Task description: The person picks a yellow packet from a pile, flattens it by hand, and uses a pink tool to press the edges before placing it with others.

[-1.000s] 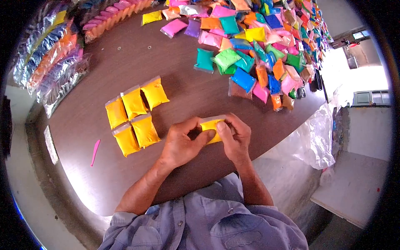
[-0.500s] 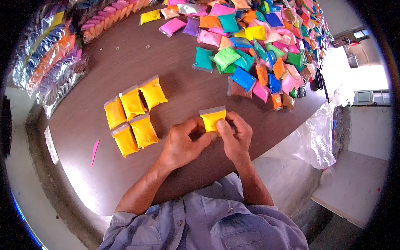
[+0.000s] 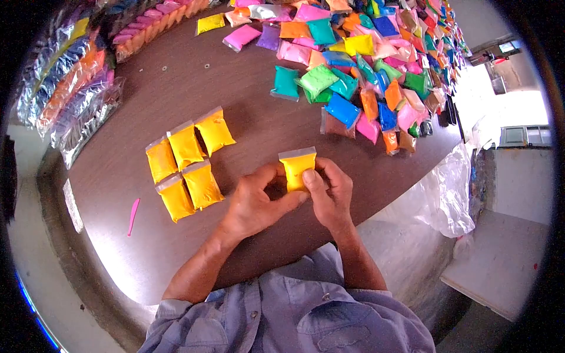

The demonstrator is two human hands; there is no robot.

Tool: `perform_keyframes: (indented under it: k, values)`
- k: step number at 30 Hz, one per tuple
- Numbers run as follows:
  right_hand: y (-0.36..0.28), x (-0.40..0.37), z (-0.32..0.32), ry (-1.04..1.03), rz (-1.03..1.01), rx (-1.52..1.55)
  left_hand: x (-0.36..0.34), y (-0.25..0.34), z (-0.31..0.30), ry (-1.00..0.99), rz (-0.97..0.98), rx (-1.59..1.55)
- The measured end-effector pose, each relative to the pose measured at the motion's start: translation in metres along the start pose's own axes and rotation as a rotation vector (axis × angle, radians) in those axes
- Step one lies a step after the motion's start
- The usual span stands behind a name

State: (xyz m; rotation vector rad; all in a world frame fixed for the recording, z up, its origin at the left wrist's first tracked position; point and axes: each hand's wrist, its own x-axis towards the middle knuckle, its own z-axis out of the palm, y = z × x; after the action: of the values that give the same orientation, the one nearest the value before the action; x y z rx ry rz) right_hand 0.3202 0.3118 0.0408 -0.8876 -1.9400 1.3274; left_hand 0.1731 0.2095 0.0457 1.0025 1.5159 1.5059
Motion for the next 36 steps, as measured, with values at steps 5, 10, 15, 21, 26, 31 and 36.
perform_keyframes:
  k: [5, 10, 15, 21, 26, 31, 36]
  values:
    - [-0.003, 0.000, 0.002, -0.008, 0.044, 0.015, 0.000, 0.002, -0.005, -0.038, -0.103, 0.050]
    - [-0.006, -0.001, 0.001, -0.044, 0.011, 0.011, -0.001, -0.006, -0.005, -0.010, -0.100, 0.038]
    - [0.000, -0.002, -0.001, -0.047, -0.016, 0.024, 0.000, -0.002, -0.004, -0.015, -0.024, -0.076]
    - [0.002, -0.003, -0.002, -0.064, 0.046, 0.049, 0.003, -0.001, -0.008, -0.007, -0.104, -0.133]
    - [-0.003, -0.001, -0.004, -0.107, 0.005, 0.062, 0.002, 0.002, -0.010, 0.019, -0.053, -0.030]
    - [-0.001, -0.001, 0.000, -0.043, 0.021, 0.022, 0.001, 0.004, -0.008, 0.040, 0.009, -0.021]
    - [-0.004, 0.000, -0.004, -0.060, 0.000, -0.048, 0.001, -0.002, -0.001, 0.065, -0.075, -0.227]
